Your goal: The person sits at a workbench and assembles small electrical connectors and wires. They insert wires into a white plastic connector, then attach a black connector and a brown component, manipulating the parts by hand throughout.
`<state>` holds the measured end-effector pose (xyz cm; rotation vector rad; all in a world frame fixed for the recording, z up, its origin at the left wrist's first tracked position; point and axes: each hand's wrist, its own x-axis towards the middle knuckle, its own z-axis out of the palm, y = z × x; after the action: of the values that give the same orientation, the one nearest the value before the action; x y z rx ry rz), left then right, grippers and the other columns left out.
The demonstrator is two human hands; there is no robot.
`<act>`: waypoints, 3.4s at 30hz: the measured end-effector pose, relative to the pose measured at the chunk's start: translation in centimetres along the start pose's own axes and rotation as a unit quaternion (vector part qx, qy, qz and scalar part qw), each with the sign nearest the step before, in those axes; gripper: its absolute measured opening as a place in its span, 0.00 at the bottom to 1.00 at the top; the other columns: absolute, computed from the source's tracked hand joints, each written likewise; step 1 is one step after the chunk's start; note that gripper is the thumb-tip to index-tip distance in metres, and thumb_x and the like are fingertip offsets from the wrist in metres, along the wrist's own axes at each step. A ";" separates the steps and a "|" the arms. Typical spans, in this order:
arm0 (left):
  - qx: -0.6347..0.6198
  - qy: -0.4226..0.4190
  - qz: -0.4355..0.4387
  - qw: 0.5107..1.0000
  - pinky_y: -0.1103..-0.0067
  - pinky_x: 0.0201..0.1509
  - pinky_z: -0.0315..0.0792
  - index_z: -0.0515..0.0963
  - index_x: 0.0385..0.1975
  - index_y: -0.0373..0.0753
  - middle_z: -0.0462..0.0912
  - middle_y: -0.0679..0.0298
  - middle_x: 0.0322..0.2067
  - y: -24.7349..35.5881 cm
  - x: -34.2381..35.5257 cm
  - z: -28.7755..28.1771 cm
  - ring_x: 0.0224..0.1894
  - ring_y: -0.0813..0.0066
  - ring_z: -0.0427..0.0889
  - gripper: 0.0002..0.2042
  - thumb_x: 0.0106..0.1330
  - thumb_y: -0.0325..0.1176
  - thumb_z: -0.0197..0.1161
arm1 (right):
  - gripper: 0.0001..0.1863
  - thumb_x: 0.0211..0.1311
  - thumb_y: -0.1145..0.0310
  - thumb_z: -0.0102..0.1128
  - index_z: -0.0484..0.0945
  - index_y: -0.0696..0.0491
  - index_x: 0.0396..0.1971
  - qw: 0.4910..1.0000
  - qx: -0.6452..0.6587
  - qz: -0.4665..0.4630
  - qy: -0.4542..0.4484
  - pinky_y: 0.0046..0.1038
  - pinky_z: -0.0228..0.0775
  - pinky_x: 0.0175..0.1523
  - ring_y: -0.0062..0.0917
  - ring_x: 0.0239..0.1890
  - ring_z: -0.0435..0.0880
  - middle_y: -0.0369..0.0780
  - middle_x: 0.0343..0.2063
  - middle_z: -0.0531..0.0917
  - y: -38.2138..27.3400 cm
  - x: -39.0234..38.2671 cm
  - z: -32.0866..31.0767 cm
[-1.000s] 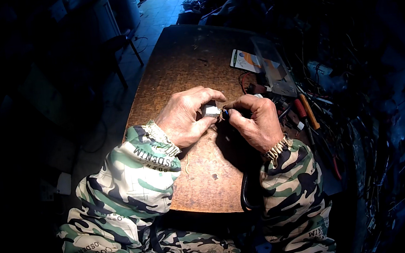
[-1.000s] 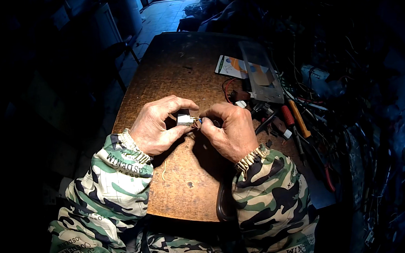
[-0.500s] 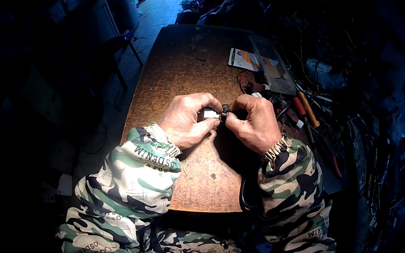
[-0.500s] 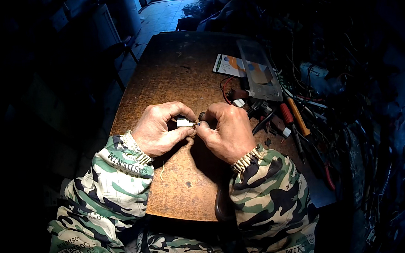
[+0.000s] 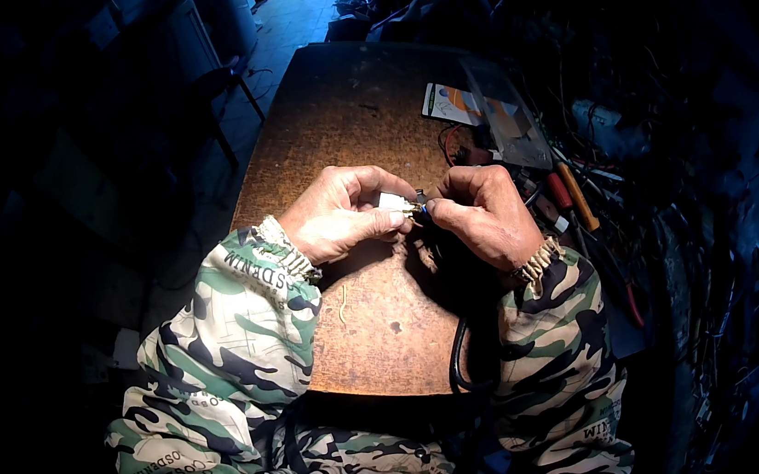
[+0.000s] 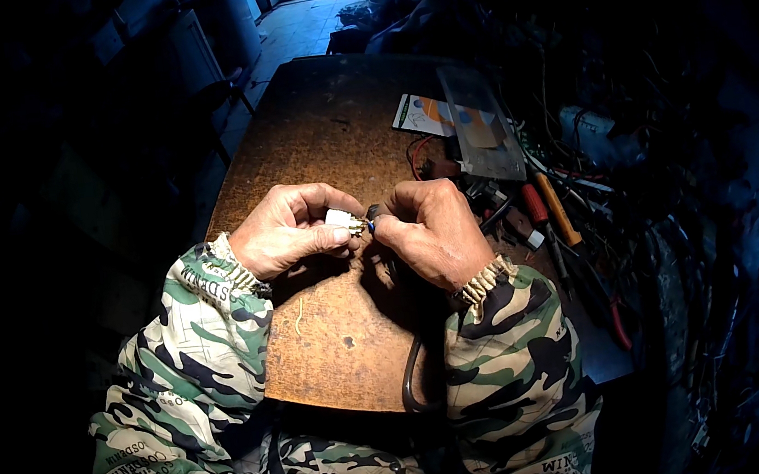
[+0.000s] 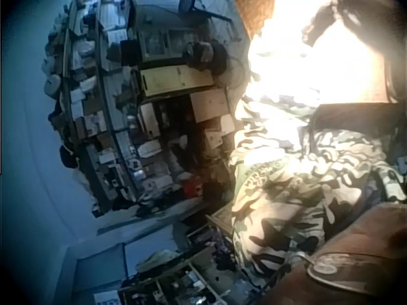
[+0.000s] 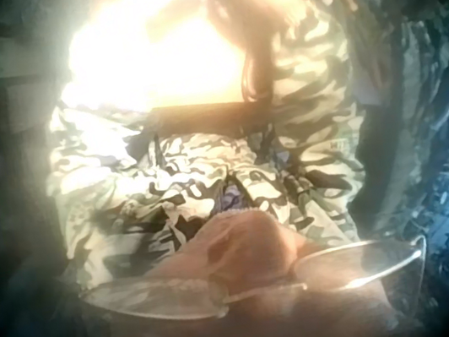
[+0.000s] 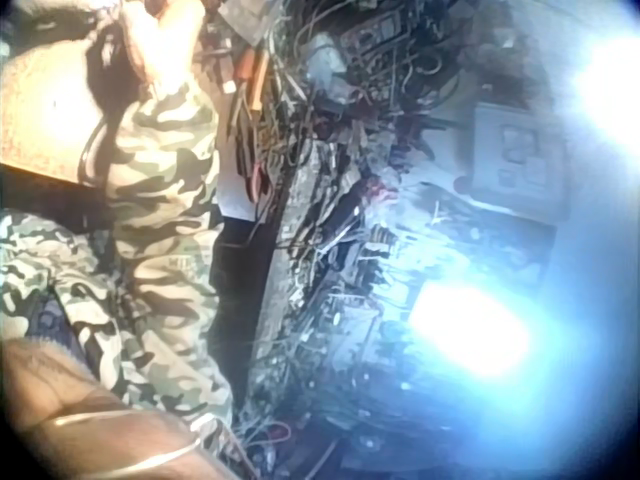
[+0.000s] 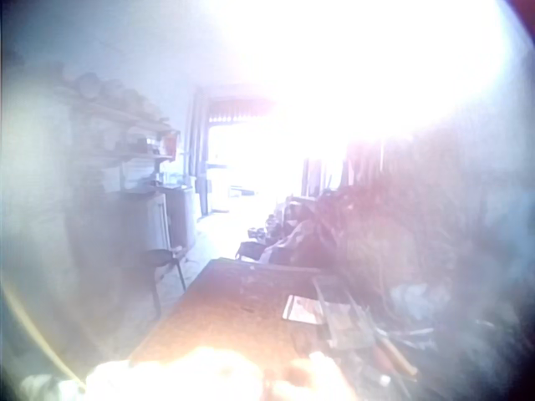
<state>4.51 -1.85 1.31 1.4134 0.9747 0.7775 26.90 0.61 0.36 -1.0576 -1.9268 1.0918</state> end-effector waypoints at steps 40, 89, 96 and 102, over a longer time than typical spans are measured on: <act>0.010 -0.017 -0.011 1.000 0.81 0.46 0.81 0.72 0.50 0.28 0.84 0.58 0.36 -0.6 0.4 0.8 0.39 0.75 0.86 0.12 0.69 0.22 0.59 | 0.11 0.48 0.70 0.63 0.80 0.65 0.21 0.993 -0.094 -0.007 0.074 0.29 0.74 0.28 0.28 0.20 0.83 0.46 0.17 0.82 0.0 -0.2 0.7; -0.050 0.003 -0.011 0.999 0.78 0.45 0.83 0.70 0.51 0.25 0.83 0.52 0.38 -0.7 0.6 1.8 0.40 0.69 0.86 0.14 0.70 0.25 0.60 | 0.12 0.50 0.68 0.62 0.81 0.65 0.23 0.999 0.014 0.022 -0.032 0.25 0.67 0.25 0.20 0.20 0.76 0.41 0.16 0.79 1.6 0.0 -1.0; -0.061 0.019 -0.024 0.998 0.79 0.42 0.83 0.71 0.49 0.27 0.84 0.54 0.36 -0.8 0.5 1.9 0.38 0.70 0.87 0.13 0.67 0.24 0.63 | 0.12 0.50 0.69 0.61 0.81 0.65 0.23 0.996 0.065 0.030 -0.059 0.23 0.64 0.23 0.17 0.19 0.73 0.37 0.16 0.78 2.2 0.4 -1.3; -0.028 0.043 -0.022 0.998 0.80 0.41 0.83 0.73 0.44 0.28 0.84 0.56 0.34 -0.8 0.5 2.4 0.36 0.73 0.87 0.12 0.65 0.23 0.65 | 0.12 0.53 0.69 0.61 0.82 0.66 0.25 0.995 0.050 0.033 -0.074 0.24 0.65 0.25 0.18 0.20 0.74 0.38 0.16 0.79 2.1 0.3 -1.6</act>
<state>6.76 -2.49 0.23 1.3155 1.0388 0.8320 28.79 2.11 -0.82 -1.0156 -1.9403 1.3238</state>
